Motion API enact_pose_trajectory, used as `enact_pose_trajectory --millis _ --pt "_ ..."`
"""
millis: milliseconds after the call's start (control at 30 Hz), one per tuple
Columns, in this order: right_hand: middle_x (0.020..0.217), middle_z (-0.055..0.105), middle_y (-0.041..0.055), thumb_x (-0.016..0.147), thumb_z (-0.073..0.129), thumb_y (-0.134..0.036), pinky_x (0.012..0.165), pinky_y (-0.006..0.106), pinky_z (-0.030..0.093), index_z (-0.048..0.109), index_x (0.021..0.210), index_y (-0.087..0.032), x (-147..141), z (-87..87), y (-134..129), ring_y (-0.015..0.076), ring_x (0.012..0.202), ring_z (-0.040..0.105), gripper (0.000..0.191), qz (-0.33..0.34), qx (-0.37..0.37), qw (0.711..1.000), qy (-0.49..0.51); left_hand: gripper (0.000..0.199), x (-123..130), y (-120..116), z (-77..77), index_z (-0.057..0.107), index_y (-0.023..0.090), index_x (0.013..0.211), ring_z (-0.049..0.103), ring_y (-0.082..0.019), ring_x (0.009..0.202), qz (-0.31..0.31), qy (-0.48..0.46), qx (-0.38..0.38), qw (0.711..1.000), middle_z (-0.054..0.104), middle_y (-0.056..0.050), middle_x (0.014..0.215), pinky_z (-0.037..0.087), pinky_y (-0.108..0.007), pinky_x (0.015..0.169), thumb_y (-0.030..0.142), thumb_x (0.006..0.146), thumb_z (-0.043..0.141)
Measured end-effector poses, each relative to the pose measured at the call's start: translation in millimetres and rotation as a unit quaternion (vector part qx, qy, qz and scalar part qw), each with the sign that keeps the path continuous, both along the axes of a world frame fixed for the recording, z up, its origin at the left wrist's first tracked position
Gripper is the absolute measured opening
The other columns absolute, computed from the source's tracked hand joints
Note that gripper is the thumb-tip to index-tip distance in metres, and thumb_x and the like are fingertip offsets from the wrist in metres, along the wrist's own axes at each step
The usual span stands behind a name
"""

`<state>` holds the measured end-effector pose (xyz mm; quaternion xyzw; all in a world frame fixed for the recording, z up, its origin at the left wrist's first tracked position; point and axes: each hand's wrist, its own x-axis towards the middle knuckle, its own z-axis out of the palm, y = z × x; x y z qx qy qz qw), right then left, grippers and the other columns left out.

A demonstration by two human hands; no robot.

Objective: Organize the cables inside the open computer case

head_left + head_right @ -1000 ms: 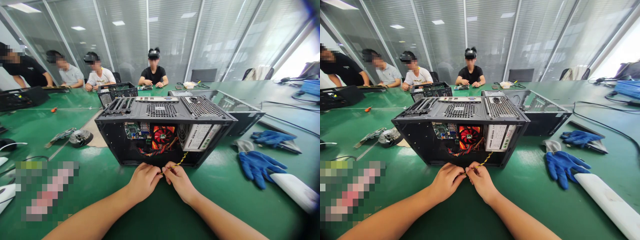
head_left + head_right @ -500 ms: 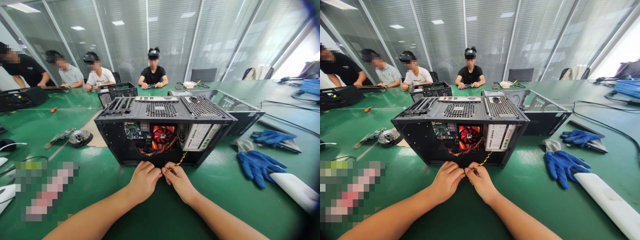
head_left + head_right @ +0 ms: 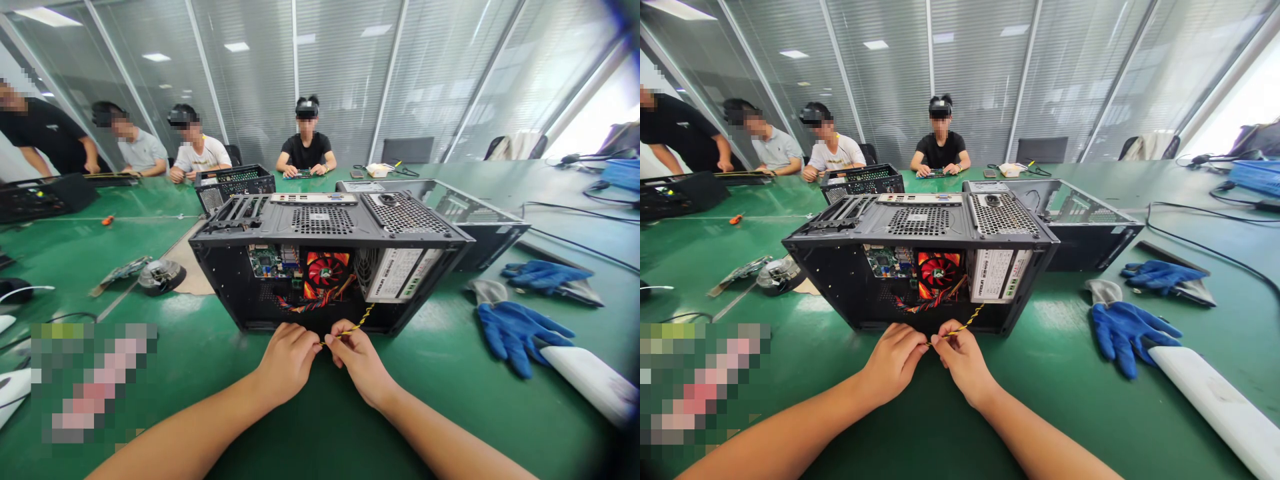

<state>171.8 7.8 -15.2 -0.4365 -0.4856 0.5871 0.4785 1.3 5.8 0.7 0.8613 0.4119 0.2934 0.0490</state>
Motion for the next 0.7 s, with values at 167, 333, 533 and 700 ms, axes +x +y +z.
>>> enact_pose_trajectory --millis 167,333,533,700 --pt "0.052 0.042 -0.009 0.08 0.068 -0.049 0.047 0.023 0.03 0.048 0.079 -0.021 0.0 -1.2 0.2 0.0095 0.047 0.039 0.034 0.001 0.001 1.0 -0.014 0.018 0.3 0.1 -1.2 0.059 0.018 0.088 0.056 -0.019 0.072 0.002 -0.012 -0.011 1.0 0.063 -0.004 0.076 0.042 -0.034 0.071 0.021 0.098 0.044" --pt "0.053 0.043 -0.0088 0.08 0.069 -0.05 0.048 0.023 0.031 0.05 0.08 -0.021 -0.6 0.0 -0.7 0.0098 0.048 0.039 0.034 -0.003 -0.001 1.0 0.006 0.021 0.5 1.9 -2.1 0.059 0.019 0.088 0.056 -0.018 0.071 0.007 0.002 -0.024 1.0 0.062 -0.003 0.076 0.043 -0.033 0.07 0.018 0.098 0.041" --pt "0.051 0.044 -0.0083 0.081 0.067 -0.051 0.048 0.024 0.031 0.05 0.076 -0.021 -0.5 0.4 -0.4 0.0099 0.047 0.039 0.035 -0.01 0.003 1.0 -0.013 0.02 -1.1 1.4 -4.4 0.06 0.018 0.089 0.057 -0.018 0.071 -0.002 0.018 -0.007 1.0 0.063 -0.003 0.076 0.043 -0.033 0.07 0.021 0.099 0.043" --pt "0.05 0.042 -0.009 0.08 0.067 -0.052 0.047 0.023 0.03 0.048 0.073 -0.021 0.4 -0.3 0.5 0.0097 0.046 0.038 0.037 -0.015 0.006 0.999 -0.028 0.021 -3.1 1.4 -6.7 0.06 0.017 0.086 0.057 -0.018 0.069 -0.013 0.031 0.032 0.999 0.063 -0.003 0.073 0.042 -0.033 0.069 0.027 0.098 0.048"
